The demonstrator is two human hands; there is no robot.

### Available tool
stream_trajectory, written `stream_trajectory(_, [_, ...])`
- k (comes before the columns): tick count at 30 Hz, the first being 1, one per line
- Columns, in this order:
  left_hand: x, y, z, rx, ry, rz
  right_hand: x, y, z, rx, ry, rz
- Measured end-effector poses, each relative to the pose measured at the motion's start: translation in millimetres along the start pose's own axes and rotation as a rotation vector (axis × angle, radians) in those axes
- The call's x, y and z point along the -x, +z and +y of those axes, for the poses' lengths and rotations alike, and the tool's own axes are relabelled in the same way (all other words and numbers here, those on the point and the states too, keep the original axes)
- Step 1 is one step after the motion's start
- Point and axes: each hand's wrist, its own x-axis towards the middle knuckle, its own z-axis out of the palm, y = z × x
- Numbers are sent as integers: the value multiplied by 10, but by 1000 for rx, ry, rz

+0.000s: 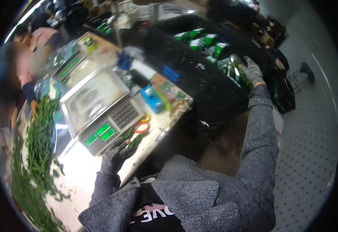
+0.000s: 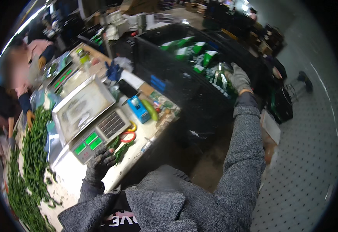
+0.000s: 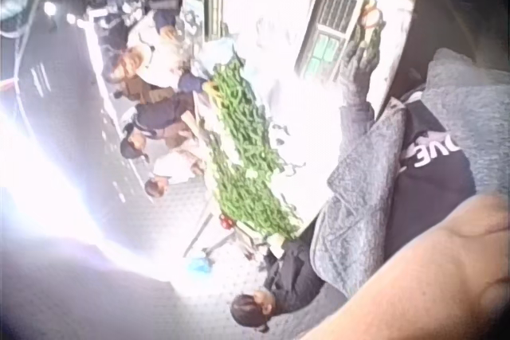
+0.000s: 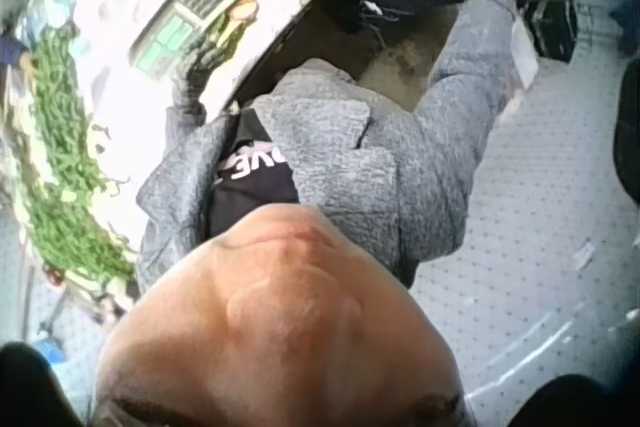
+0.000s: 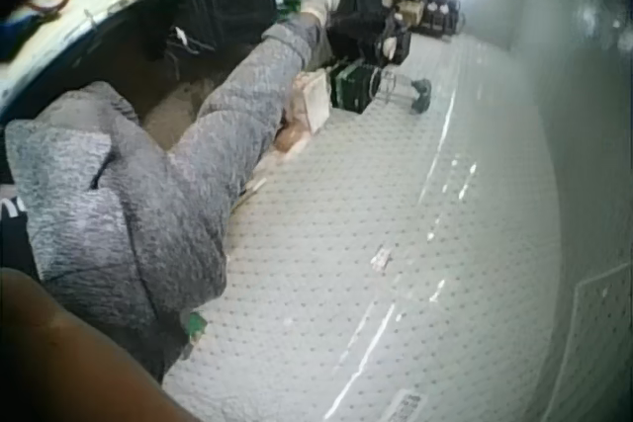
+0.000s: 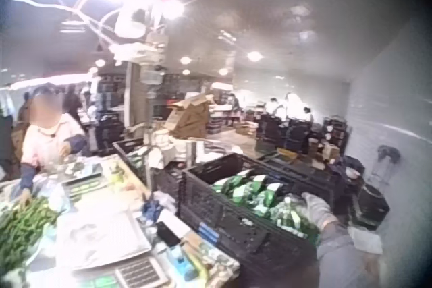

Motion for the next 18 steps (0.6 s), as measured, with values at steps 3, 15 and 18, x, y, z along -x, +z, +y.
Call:
stream_trajectory(3, [21, -54, -33, 297, -117, 19, 29, 413, 219, 108, -140, -326])
stream_trajectory(15, [1022, -1008, 93, -1050, 0, 657, 208, -24, -1593, -548, -305, -297])
stream_trajectory(18, [1268, -1527, 192, -1404, -75, 932, 904, -9, -2767, -625, -638, -421])
